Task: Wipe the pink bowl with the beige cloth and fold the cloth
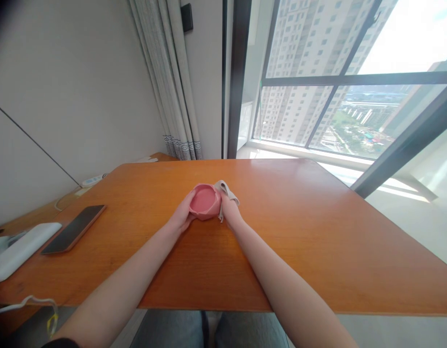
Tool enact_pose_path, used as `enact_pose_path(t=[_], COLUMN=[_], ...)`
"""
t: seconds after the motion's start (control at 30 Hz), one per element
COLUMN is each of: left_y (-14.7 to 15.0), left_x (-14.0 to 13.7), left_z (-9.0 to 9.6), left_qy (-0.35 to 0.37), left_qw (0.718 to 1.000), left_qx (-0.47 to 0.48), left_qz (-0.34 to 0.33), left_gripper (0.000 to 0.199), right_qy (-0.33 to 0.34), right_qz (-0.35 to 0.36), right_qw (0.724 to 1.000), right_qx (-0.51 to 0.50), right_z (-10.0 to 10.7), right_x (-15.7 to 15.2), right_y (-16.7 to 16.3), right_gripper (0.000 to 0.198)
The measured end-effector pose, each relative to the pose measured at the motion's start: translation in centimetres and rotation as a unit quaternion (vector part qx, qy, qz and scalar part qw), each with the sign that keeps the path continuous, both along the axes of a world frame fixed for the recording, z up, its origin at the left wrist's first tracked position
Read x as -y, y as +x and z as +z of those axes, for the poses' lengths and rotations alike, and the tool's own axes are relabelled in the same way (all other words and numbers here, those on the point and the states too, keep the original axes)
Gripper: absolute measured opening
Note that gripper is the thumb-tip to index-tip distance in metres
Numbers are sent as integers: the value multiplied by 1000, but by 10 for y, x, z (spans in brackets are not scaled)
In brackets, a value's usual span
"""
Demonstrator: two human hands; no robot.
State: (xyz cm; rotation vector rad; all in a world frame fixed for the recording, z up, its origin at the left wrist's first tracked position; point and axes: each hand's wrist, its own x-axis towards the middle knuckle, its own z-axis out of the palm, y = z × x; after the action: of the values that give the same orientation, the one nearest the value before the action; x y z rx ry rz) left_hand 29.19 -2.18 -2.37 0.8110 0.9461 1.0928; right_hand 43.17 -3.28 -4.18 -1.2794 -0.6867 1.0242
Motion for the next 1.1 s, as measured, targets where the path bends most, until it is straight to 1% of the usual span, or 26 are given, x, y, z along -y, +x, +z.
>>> enact_pose_path(t=[0.1,0.17,0.2,0.27,0.3,0.33,0.37,0.4,0.43,0.47,0.5,0.53,0.57,0.6,0.63,0.67,0.7,0.77,0.8,0.83,0.9,0.97,1.0,1.03,1.07,1.1], left_y=[-4,-7,-8,-9,-9,-9,-8,-8,-7,-6,-5,-4,-4,-3,-2,0,1,3,4,4,4,4,3,3,2,1], left_x=[-7,-11,-13,-14,-14,-13,-12,-10,-9,-7,-5,-3,-2,-2,-1,-1,-2,-2,-1,-1,-1,0,1,1,2,4], left_z=[0,0,0,0,-1,-1,-1,-2,-3,-3,-4,-5,-7,-8,-10,-11,-13,-14,-13,-12,-7,-4,-4,-4,-6,-8], left_qy=[-24,-37,-31,-5,10,25,37,47,55,62,70,80,91,105,119,131,141,151,151,146,125,109,115,138,177,227], left_qw=[995,989,985,981,980,981,982,984,985,986,987,988,989,988,987,986,985,985,987,989,990,983,979,973,961,939], left_qx=[52,64,65,64,63,62,60,56,51,44,36,26,14,2,-9,-19,-27,-31,-24,-11,23,30,6,-39,-99,-166], left_qz=[76,131,154,184,187,183,175,165,156,146,137,127,119,112,105,100,92,72,56,27,-63,-148,-171,-181,-188,-197], left_gripper=[38,37,37,36,36,37,37,38,39,40,40,41,41,40,39,39,38,38,39,41,49,58,61,61,60,58], right_qy=[-18,-45,-69,-139,-179,-209,-222,-219,-201,-164,-111,-47,21,85,132,157,161,143,134,123,84,18,-13,-36,-39,-28], right_qz=[60,136,185,292,334,356,351,325,279,215,138,62,-4,-47,-56,-27,27,133,162,172,158,138,126,108,76,38], right_qw=[998,990,980,946,923,904,898,903,919,942,964,978,984,982,979,979,979,972,968,966,976,988,992,994,996,999], right_qx=[3,-8,-4,38,73,112,148,176,194,202,200,191,178,162,145,131,123,130,141,148,128,64,29,2,-8,4], right_z=[2,7,11,21,26,31,35,38,41,44,46,48,50,51,52,52,52,49,48,46,44,43,42,40,38,35], right_x=[5,10,13,18,19,20,19,17,15,12,10,8,8,8,10,12,15,20,22,22,20,12,8,3,-2,-6], right_y=[-7,-8,-5,4,11,19,28,36,44,50,55,58,59,57,53,47,39,24,18,15,16,27,37,48,60,74], right_gripper=[38,35,36,43,48,51,52,53,53,53,53,51,48,43,36,31,31,48,53,55,51,42,38,35,34,32])
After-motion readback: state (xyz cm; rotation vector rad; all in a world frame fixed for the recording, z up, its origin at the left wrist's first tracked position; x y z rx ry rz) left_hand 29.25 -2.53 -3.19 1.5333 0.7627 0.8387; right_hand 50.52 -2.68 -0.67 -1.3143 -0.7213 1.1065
